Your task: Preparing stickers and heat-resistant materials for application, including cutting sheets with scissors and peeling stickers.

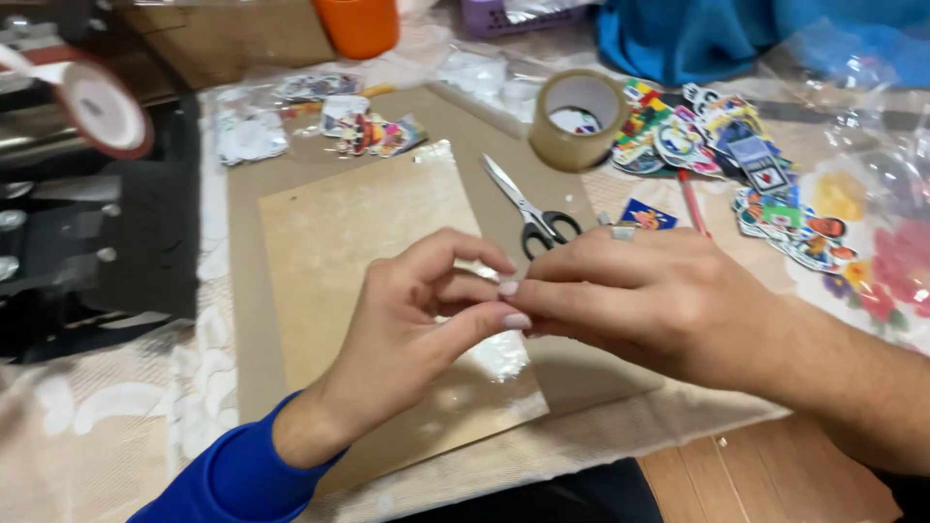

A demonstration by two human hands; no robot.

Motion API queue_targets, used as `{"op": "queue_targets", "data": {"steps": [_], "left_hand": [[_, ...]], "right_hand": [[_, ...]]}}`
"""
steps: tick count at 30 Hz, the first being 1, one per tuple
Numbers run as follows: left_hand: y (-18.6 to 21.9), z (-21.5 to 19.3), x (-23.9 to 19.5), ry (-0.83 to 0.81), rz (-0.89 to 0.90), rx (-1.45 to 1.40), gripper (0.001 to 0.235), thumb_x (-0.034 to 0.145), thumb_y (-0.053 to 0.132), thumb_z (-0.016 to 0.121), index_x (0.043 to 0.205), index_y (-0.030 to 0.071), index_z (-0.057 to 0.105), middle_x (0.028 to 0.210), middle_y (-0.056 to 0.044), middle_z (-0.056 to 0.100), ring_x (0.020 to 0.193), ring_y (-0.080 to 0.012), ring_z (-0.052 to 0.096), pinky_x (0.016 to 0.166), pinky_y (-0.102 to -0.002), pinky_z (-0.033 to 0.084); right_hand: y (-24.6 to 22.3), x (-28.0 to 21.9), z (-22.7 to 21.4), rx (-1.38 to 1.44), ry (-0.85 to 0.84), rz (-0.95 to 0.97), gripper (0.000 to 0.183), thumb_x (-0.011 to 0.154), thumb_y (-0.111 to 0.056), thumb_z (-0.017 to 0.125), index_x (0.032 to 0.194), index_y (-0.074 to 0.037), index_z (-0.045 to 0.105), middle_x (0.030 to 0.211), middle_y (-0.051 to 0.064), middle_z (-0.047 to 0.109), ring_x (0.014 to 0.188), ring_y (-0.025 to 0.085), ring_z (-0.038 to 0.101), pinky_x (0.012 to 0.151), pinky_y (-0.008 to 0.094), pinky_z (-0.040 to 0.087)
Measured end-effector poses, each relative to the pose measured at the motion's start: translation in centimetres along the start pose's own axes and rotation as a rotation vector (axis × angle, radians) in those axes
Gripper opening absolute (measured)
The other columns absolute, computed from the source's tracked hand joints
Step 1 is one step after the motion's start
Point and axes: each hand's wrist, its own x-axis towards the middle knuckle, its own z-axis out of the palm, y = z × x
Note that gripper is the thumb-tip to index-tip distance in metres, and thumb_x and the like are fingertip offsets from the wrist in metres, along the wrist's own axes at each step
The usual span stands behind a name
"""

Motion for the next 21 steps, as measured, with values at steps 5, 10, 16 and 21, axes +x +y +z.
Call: {"op": "queue_targets", "data": {"steps": [5, 10, 16, 21], "left_hand": [[-1.1, -3.5, -1.2, -0.131, 0.102, 0.317, 0.012, 0.090, 0.011, 0.068, 0.099, 0.005, 0.074, 0.095, -0.006, 0.080, 0.084, -0.0121, 0.078, 0.079, -0.021, 0.063], [-1.4, -7.8, -3.3, 0.316, -0.713, 0.418, 0.025, 0.082, 0.008, 0.072, 0.103, 0.002, 0.084, 0.109, -0.008, 0.085, 0.097, -0.0191, 0.079, 0.088, -0.031, 0.057], [-3.7, -10.4, -7.5, 0.750, -0.634, -0.038, 0.043, 0.090, -0.004, 0.053, 0.133, 0.004, 0.054, 0.131, -0.012, 0.060, 0.126, -0.0175, 0.054, 0.092, -0.045, 0.051], [-5.1, -12.6, -10.9, 0.960, -0.606, -0.287, 0.044, 0.089, 0.007, 0.054, 0.133, 0.004, 0.051, 0.129, -0.012, 0.058, 0.124, -0.0224, 0.057, 0.106, -0.037, 0.045]], "right_hand": [[2.1, -2.9, -2.9, 0.081, -0.576, 0.254, 0.052, 0.072, 0.009, 0.057, 0.117, -0.011, 0.073, 0.121, 0.005, 0.070, 0.092, 0.031, 0.072, 0.061, 0.047, 0.054], [4.7, -9.4, -2.6, -0.058, -1.396, 0.837, 0.037, 0.088, -0.023, 0.064, 0.120, -0.040, 0.071, 0.116, -0.011, 0.074, 0.107, 0.017, 0.071, 0.090, 0.036, 0.057], [5.5, -9.4, -1.0, -0.115, -0.972, 0.985, 0.026, 0.088, -0.030, 0.067, 0.112, -0.038, 0.076, 0.099, -0.016, 0.084, 0.090, 0.007, 0.081, 0.085, 0.030, 0.058], [4.2, -6.9, 4.7, 0.633, -0.496, 1.049, 0.054, 0.081, -0.035, 0.069, 0.134, -0.027, 0.066, 0.136, -0.011, 0.076, 0.119, 0.009, 0.074, 0.101, 0.029, 0.056]]}}
